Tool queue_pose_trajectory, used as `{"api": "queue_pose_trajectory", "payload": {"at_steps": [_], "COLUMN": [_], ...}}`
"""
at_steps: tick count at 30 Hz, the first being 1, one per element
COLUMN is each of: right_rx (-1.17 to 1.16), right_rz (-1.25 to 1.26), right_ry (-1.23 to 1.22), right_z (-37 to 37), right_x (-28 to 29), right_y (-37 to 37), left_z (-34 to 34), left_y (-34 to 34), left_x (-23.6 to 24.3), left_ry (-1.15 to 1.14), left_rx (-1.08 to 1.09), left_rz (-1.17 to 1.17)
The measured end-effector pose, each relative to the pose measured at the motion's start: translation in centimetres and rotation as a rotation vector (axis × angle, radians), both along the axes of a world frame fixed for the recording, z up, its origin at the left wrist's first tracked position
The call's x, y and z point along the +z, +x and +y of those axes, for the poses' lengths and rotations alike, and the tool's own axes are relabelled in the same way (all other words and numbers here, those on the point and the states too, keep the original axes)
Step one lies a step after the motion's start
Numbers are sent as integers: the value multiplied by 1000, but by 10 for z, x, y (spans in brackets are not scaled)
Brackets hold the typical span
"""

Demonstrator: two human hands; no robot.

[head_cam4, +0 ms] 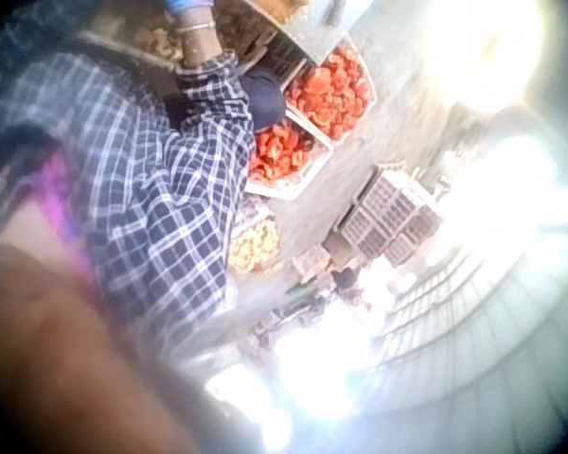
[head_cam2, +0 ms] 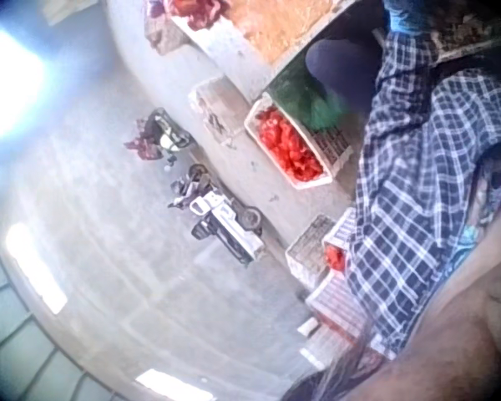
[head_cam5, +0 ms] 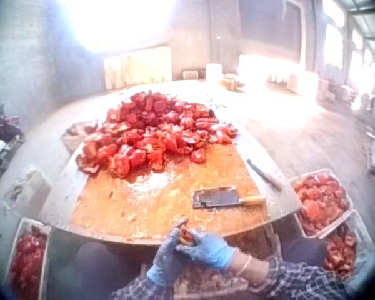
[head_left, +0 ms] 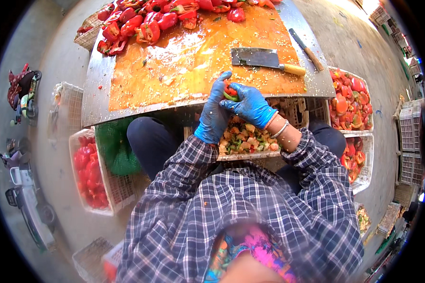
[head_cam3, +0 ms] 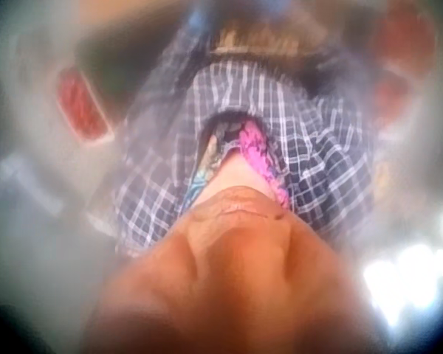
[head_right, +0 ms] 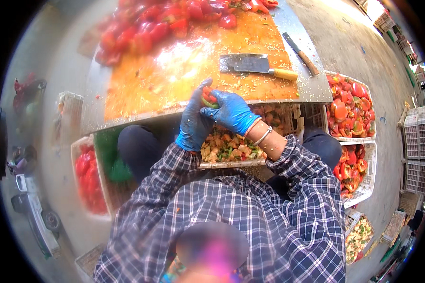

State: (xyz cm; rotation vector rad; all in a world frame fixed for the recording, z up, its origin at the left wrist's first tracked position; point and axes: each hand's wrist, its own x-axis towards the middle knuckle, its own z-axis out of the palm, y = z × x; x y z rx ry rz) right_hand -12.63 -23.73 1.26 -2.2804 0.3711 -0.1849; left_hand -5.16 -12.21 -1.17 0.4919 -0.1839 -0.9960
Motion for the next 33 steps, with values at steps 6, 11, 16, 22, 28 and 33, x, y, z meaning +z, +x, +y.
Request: {"api": "queue_pose_trajectory", "payload": {"at_steps": [6, 11, 16, 22, 28, 33], "right_rx": [194, -28, -189, -305, -356, -237], "right_rz": [-44, 48, -378, -493, -449, -373], "right_ry": [342, 1206, 1708, 1740, 522, -102], "right_z": [20, 32, 39, 55, 42, 38], "right_x": [-9, -11, -71, -77, -56, -53], "right_y": [-18, -34, -28, -32, -34, -39], "left_z": [19, 18, 3, 9, 32, 37], "left_y": [-21, -28, -34, -25, -26, -25], "left_x": [-21, -38, -33, -53, -29, -20], "left_ry": [92, 166, 326, 344, 295, 216], "left_rx": [49, 203, 435, 388, 112, -29], "left_rz": [23, -36, -104, -183, -261, -298]}}
